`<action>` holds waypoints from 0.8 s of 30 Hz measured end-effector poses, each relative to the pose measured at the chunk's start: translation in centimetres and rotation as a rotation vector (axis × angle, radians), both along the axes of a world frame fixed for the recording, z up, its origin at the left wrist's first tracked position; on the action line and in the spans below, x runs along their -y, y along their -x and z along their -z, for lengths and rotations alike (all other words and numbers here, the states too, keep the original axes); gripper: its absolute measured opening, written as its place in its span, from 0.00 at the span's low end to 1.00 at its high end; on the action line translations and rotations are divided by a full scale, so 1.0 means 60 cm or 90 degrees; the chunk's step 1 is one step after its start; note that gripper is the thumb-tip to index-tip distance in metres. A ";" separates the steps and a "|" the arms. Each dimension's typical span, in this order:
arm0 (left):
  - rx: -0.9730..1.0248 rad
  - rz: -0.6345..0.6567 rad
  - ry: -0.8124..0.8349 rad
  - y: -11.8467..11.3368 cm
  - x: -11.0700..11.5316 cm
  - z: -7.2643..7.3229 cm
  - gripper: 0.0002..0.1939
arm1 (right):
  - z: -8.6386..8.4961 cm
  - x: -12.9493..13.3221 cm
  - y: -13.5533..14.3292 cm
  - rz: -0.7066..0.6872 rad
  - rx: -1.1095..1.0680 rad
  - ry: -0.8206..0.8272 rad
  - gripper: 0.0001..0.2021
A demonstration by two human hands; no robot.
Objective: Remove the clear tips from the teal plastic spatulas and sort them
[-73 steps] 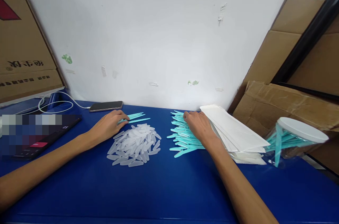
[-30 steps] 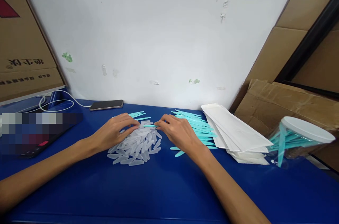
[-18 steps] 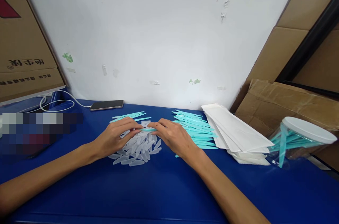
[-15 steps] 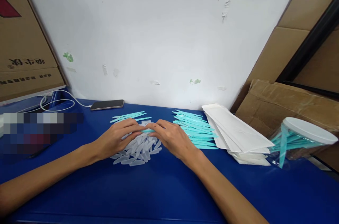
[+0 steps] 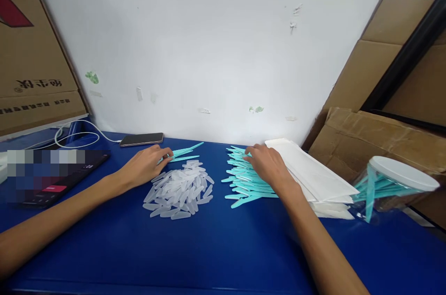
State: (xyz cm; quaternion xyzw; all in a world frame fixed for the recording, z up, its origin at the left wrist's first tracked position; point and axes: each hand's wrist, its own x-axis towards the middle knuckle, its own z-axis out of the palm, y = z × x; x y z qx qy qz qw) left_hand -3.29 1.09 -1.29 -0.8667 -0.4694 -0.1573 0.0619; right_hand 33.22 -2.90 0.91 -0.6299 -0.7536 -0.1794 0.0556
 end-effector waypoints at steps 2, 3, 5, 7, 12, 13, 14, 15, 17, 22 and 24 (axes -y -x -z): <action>-0.006 0.008 0.017 -0.001 -0.003 0.005 0.14 | 0.006 -0.006 -0.017 0.044 -0.012 0.082 0.13; -0.007 0.012 0.022 -0.001 -0.003 0.007 0.14 | 0.008 -0.008 -0.023 0.055 -0.019 0.106 0.13; -0.008 0.011 0.025 -0.002 -0.006 0.010 0.14 | 0.014 -0.012 -0.029 0.059 -0.024 0.124 0.13; -0.011 0.000 0.024 -0.002 -0.009 0.013 0.14 | 0.017 -0.016 -0.030 0.054 -0.020 0.122 0.13; -0.023 -0.023 0.015 0.000 -0.013 0.016 0.15 | 0.025 -0.024 -0.031 0.048 -0.010 0.110 0.12; -0.025 -0.026 0.011 -0.001 -0.012 0.017 0.14 | 0.026 -0.025 -0.031 0.047 -0.009 0.106 0.12; -0.029 -0.028 0.006 -0.001 -0.011 0.017 0.14 | 0.027 -0.027 -0.032 0.044 -0.008 0.103 0.11; -0.034 -0.028 -0.001 -0.002 -0.010 0.017 0.14 | 0.028 -0.028 -0.032 0.041 -0.007 0.099 0.11; -0.047 -0.024 -0.011 -0.003 -0.008 0.018 0.14 | 0.030 -0.029 -0.034 0.037 -0.005 0.091 0.10; -0.052 0.009 -0.025 -0.004 -0.005 0.013 0.16 | 0.033 -0.032 -0.037 0.029 -0.002 0.079 0.09; -0.047 0.050 -0.023 -0.004 -0.004 0.008 0.18 | 0.033 -0.032 -0.037 0.024 0.001 0.076 0.09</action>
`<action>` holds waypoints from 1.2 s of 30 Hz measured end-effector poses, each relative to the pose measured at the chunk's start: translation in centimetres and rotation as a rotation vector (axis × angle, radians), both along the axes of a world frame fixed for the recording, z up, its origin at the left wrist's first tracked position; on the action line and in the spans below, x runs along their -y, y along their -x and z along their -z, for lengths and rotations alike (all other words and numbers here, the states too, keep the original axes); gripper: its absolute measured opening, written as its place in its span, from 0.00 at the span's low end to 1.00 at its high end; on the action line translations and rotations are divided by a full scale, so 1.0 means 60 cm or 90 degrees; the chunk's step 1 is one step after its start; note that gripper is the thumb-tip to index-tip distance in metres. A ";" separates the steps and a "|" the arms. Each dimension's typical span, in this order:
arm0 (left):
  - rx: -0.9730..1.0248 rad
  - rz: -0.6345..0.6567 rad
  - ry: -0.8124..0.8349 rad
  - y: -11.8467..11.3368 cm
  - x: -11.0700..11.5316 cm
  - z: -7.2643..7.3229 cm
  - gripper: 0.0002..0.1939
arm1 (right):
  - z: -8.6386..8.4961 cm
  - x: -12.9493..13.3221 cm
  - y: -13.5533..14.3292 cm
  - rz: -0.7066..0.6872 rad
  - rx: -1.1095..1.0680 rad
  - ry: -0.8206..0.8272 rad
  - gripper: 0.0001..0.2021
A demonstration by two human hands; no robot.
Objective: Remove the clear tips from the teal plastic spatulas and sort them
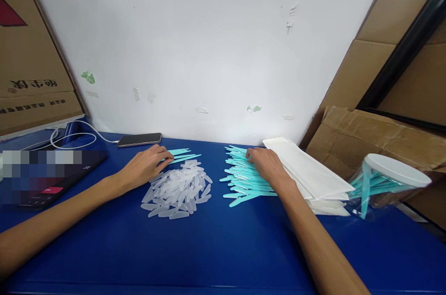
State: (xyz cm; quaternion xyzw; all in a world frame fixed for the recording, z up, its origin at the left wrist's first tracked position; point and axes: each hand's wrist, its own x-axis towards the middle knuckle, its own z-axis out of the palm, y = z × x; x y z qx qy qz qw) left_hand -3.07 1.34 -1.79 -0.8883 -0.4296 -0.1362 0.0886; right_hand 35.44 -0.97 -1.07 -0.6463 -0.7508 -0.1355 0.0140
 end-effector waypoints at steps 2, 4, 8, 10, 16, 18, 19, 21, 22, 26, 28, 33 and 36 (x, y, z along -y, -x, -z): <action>0.006 0.049 0.018 0.001 0.001 -0.007 0.19 | -0.001 0.001 0.001 -0.004 0.005 -0.005 0.10; 0.013 0.080 0.047 0.003 0.002 -0.015 0.20 | -0.004 0.003 0.003 -0.006 0.012 -0.017 0.10; -0.008 0.071 0.117 0.013 0.007 -0.041 0.17 | -0.014 0.010 0.009 -0.010 0.025 -0.059 0.12; -0.024 0.052 0.158 0.020 0.012 -0.059 0.16 | -0.019 0.014 0.014 -0.015 0.035 -0.089 0.13; -0.057 -0.025 0.323 0.025 0.024 -0.087 0.13 | -0.023 0.021 0.028 -0.051 0.026 -0.139 0.15; -0.057 -0.029 0.325 0.024 0.024 -0.083 0.13 | -0.024 0.024 0.034 -0.069 0.021 -0.141 0.16; -0.055 -0.029 0.315 0.024 0.024 -0.080 0.13 | -0.024 0.026 0.037 -0.079 0.020 -0.143 0.16; -0.053 -0.031 0.288 0.024 0.021 -0.074 0.12 | -0.025 0.029 0.045 -0.101 0.015 -0.156 0.15; -0.051 -0.031 0.270 0.025 0.020 -0.072 0.11 | -0.024 0.031 0.049 -0.117 0.010 -0.164 0.15; 0.005 -0.014 0.138 0.024 0.015 -0.067 0.13 | -0.018 0.034 0.073 -0.222 -0.027 -0.190 0.14; 0.065 0.003 0.085 0.017 0.017 -0.063 0.16 | -0.013 0.035 0.084 -0.280 -0.047 -0.199 0.13; 0.211 0.080 0.064 -0.014 0.034 -0.040 0.18 | -0.010 0.046 0.114 -0.367 -0.091 -0.220 0.11; 0.278 0.114 0.088 -0.028 0.043 -0.027 0.17 | -0.013 0.055 0.131 -0.408 -0.127 -0.237 0.11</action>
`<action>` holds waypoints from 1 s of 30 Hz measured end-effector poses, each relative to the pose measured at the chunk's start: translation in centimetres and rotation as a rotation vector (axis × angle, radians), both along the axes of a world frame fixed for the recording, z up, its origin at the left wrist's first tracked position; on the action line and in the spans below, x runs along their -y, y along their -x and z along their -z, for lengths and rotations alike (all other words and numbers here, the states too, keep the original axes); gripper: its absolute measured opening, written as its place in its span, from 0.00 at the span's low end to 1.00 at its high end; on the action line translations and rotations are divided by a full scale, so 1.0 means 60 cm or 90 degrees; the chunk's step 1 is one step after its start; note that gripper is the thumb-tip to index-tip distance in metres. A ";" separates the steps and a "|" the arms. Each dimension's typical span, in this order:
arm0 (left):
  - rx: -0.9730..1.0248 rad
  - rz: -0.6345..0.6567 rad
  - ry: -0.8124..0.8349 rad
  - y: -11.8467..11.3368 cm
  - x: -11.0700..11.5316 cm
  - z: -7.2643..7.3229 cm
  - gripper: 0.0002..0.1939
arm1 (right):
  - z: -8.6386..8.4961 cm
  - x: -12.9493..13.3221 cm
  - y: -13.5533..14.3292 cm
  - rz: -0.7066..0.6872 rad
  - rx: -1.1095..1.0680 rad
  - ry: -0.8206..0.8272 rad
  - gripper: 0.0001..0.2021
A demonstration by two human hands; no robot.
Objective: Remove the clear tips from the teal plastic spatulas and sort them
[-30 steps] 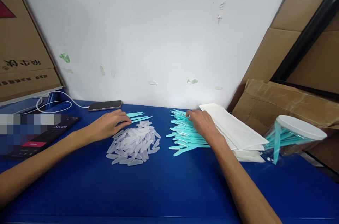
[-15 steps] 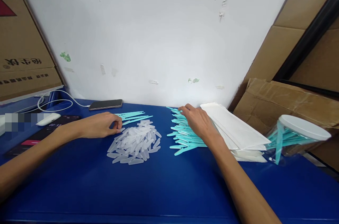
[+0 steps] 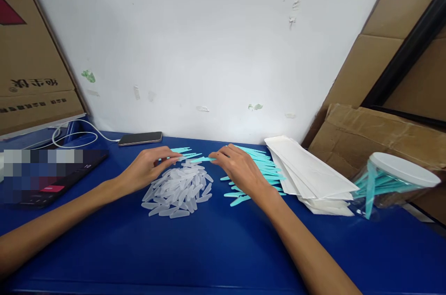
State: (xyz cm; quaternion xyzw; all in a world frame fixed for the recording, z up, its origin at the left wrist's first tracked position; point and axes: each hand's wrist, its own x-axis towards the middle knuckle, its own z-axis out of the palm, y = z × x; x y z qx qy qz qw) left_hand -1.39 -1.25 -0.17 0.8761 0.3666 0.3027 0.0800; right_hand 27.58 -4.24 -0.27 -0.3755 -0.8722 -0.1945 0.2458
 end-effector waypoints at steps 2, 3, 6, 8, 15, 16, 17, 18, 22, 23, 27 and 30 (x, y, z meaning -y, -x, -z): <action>0.044 0.001 0.040 -0.005 0.004 0.003 0.17 | -0.001 0.004 0.009 -0.023 -0.010 -0.006 0.11; 0.064 0.002 0.066 -0.007 0.006 0.004 0.17 | -0.001 0.006 0.012 -0.031 -0.013 -0.009 0.11; 0.113 0.018 0.139 -0.011 0.010 0.004 0.17 | 0.000 0.009 0.016 -0.041 -0.022 -0.011 0.11; 0.128 0.026 0.171 -0.013 0.012 0.005 0.17 | 0.000 0.009 0.016 -0.040 -0.028 -0.014 0.11; 0.153 0.041 0.219 -0.023 0.023 0.011 0.16 | 0.007 0.011 0.025 -0.066 -0.071 0.007 0.11; 0.158 0.042 0.217 -0.024 0.026 0.011 0.16 | 0.010 0.012 0.029 -0.079 -0.087 0.011 0.11; 0.165 0.041 0.211 -0.025 0.028 0.011 0.16 | 0.014 0.013 0.032 -0.090 -0.102 0.012 0.11; 0.171 0.041 0.204 -0.026 0.031 0.010 0.16 | 0.017 0.013 0.036 -0.102 -0.116 0.009 0.11; 0.157 0.048 0.179 -0.029 0.036 0.007 0.16 | 0.027 0.014 0.046 -0.122 -0.150 0.003 0.11; 0.136 0.053 0.165 -0.029 0.036 0.006 0.16 | 0.027 0.014 0.047 -0.123 -0.146 0.010 0.11; 0.040 0.032 0.059 -0.020 0.022 0.005 0.16 | 0.016 0.011 0.044 -0.067 -0.075 0.010 0.14; -0.009 -0.063 0.014 -0.001 -0.001 0.002 0.16 | 0.000 0.004 0.023 0.067 -0.058 -0.024 0.17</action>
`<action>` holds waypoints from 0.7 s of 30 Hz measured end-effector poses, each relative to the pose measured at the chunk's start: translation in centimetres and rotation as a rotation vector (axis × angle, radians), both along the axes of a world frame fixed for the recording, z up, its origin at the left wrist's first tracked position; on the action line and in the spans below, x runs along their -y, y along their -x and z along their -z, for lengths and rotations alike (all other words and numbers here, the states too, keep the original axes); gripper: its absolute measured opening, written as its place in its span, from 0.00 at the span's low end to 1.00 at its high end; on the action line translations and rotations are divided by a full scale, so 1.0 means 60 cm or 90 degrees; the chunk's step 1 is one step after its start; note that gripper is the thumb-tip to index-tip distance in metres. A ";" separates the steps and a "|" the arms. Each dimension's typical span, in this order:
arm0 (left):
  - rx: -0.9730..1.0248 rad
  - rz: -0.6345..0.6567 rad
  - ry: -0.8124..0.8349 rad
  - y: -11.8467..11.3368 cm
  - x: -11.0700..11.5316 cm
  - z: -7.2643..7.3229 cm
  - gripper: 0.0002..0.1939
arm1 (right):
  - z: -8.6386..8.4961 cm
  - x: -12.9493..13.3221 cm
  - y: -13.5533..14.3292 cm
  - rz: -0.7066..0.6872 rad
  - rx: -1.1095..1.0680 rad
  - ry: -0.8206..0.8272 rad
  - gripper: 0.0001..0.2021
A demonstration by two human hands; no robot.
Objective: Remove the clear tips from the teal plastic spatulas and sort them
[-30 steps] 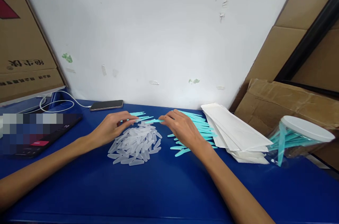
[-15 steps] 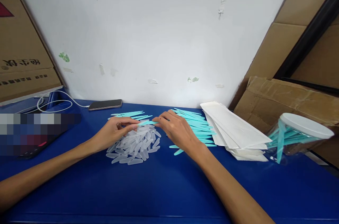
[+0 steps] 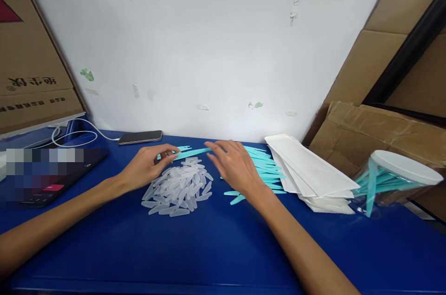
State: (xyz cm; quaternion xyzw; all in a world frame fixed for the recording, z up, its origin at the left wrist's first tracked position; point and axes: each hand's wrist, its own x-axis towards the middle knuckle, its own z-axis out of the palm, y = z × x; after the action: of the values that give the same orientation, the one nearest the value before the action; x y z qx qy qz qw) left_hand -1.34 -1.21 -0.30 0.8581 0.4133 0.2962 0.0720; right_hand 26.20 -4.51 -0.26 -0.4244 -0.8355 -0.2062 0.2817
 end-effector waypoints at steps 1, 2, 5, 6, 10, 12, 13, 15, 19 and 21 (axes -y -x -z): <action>-0.030 -0.029 0.005 0.007 -0.008 -0.001 0.16 | -0.005 -0.004 -0.012 0.047 0.004 -0.001 0.17; -0.052 -0.056 0.009 0.013 -0.014 -0.001 0.15 | -0.009 -0.008 -0.026 0.090 0.014 0.006 0.17; -0.134 -0.107 0.023 0.026 -0.028 0.000 0.13 | -0.014 -0.022 -0.073 0.182 0.064 0.057 0.15; -0.159 -0.113 0.021 0.028 -0.030 0.002 0.12 | -0.014 -0.027 -0.087 0.192 0.083 0.083 0.15; -0.204 -0.105 0.005 0.027 -0.030 0.009 0.11 | -0.012 -0.037 -0.120 0.181 0.116 0.166 0.15; -0.212 -0.102 0.011 0.024 -0.029 0.010 0.11 | -0.013 -0.038 -0.124 0.184 0.112 0.179 0.15; -0.214 -0.102 0.014 0.023 -0.028 0.010 0.10 | -0.013 -0.038 -0.125 0.188 0.110 0.181 0.15; -0.218 -0.105 0.016 0.023 -0.027 0.010 0.10 | -0.014 -0.037 -0.125 0.194 0.113 0.181 0.15; -0.239 -0.107 -0.009 0.025 -0.030 0.017 0.11 | -0.016 -0.036 -0.127 0.204 0.125 0.185 0.15; -0.260 -0.112 -0.024 0.026 -0.033 0.024 0.13 | -0.017 -0.036 -0.130 0.208 0.131 0.190 0.14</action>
State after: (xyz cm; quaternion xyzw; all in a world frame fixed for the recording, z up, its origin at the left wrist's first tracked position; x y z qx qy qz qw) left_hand -2.92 0.74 -1.73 0.8619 0.4873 0.1287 -0.0553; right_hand 33.97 -2.36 0.76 -0.5675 -0.8013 -0.1657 0.0919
